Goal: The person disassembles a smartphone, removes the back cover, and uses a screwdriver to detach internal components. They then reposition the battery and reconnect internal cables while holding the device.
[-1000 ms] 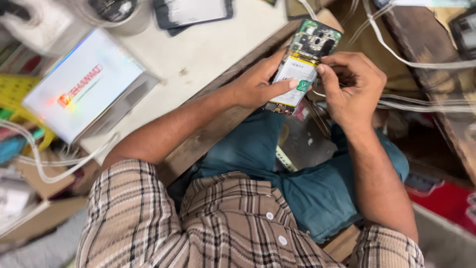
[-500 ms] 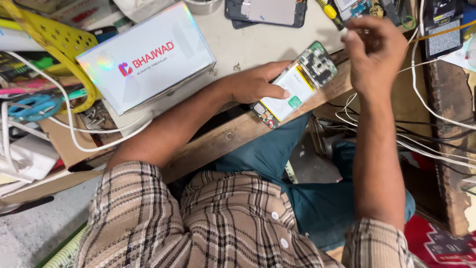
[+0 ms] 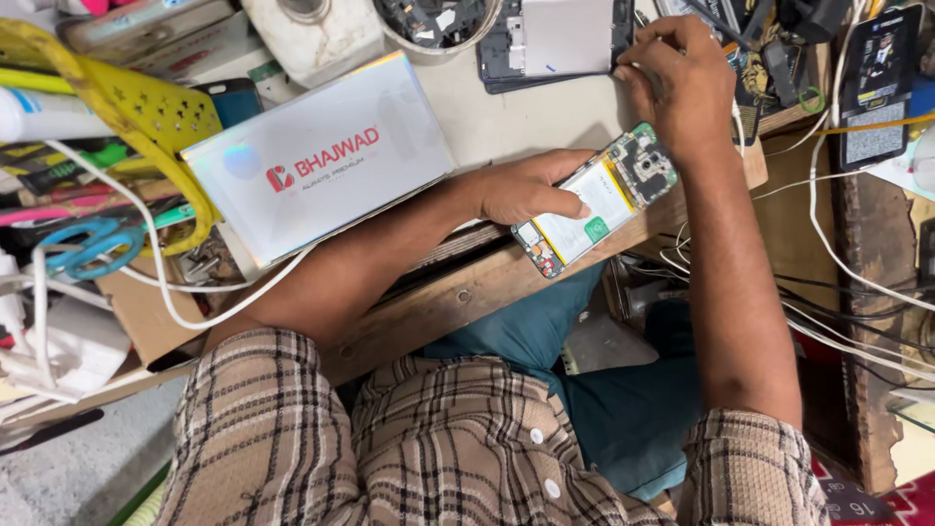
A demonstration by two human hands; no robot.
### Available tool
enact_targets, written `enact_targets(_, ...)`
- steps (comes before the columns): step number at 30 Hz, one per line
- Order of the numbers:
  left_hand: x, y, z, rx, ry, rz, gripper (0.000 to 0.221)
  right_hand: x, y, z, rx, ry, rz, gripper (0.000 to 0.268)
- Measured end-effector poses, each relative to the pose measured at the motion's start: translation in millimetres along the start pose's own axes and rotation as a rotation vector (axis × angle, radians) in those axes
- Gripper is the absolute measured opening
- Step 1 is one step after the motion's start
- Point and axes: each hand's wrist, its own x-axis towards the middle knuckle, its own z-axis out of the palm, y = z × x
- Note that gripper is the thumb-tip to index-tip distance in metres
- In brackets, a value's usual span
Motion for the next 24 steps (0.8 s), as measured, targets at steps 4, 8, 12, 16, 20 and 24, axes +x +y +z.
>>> enact_targets(4, -6.3, 9.0, -7.7, 0.036, 0.054, -0.013, 0.061, 1.6, 11.2, 4.1, -0.021, 0.026, 0.027, 0.013)
enact_targets(8, -6.1, 14.3, -6.8, 0.188, 0.174, -0.094, 0.060, -13.0, 21.5, -11.1, 0.008, 0.135, 0.131, 0.018)
enact_targets(12, -5.5, 10.7, -13.4, 0.182, 0.265, -0.061, 0.058, -28.1, 25.8, -26.4, 0.021, 0.078, 0.206, 0.024)
enact_targets(16, 1.6, 7.1, -16.3, 0.300, 0.415, 0.073, 0.065, -39.8, 21.9, -22.4, 0.021, 0.096, 0.229, 0.028)
enact_targets(20, -5.2, 24.6, -16.2, 0.682, 0.534, 0.008, 0.065, -40.5, 17.1, -13.5, -0.142, 0.129, 0.174, 0.030)
enact_targets(24, -9.1, 40.9, -6.5, 0.824, 0.580, 0.021, 0.073, -57.2, 18.9, -2.6, -0.153, 0.149, 0.271, 0.022)
